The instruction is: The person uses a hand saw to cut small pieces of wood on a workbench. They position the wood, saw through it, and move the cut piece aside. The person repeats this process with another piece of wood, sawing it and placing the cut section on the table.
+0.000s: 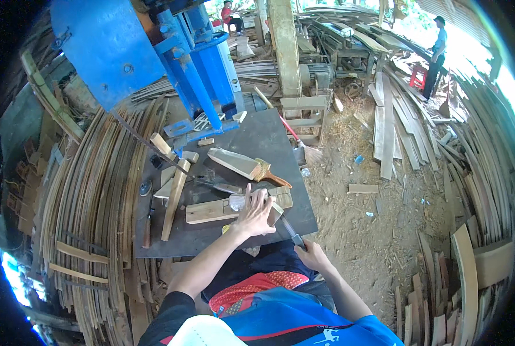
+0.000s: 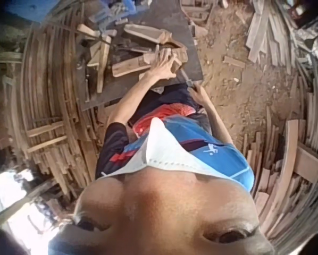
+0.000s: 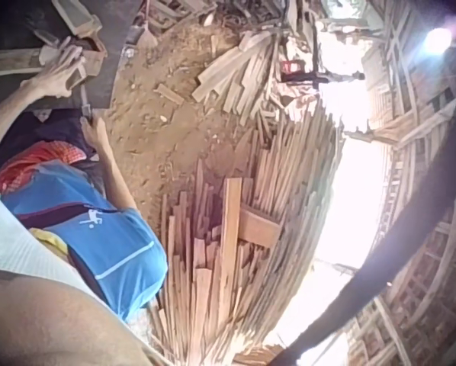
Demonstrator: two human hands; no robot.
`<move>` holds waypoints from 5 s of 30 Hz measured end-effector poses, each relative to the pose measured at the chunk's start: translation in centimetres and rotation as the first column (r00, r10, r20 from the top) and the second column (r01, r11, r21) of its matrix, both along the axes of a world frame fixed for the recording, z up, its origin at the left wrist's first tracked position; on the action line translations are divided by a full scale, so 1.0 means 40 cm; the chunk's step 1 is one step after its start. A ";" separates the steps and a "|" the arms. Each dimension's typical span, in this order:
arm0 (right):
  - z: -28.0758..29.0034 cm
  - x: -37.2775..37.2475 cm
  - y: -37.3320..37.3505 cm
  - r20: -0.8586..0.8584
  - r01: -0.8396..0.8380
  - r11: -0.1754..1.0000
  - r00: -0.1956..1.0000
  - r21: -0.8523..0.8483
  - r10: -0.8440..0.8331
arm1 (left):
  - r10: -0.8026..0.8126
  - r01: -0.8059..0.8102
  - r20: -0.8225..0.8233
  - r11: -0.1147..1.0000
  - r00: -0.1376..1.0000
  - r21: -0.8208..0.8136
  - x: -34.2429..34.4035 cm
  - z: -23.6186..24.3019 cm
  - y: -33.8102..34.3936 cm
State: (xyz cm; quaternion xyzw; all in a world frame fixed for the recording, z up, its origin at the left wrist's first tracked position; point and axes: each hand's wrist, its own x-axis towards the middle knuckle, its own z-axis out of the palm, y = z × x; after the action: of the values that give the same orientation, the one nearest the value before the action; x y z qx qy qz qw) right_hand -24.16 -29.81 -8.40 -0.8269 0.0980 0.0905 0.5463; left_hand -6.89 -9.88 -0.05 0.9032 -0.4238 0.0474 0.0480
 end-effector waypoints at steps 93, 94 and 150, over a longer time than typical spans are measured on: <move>0.255 0.250 0.255 0.229 -0.104 0.723 0.910 -0.683 0.347 | 0.380 -0.390 -0.176 0.920 0.908 -0.024 0.192 0.083 0.281; 0.258 0.241 0.253 0.215 -0.108 0.719 0.915 -0.687 0.343 | 0.379 -0.389 -0.182 0.921 0.907 -0.023 0.197 0.081 0.279; 0.133 0.304 0.293 0.192 -0.145 0.607 0.869 -0.781 0.455 | 0.515 -0.517 -0.045 0.856 0.856 -0.020 0.108 -0.096 0.333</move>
State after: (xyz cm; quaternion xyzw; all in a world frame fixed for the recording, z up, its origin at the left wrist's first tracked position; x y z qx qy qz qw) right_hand -11.99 -18.09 -3.10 -0.9818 -0.1223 -0.0239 0.1436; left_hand -2.57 3.42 -3.87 0.9836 -0.1646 0.0478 0.0556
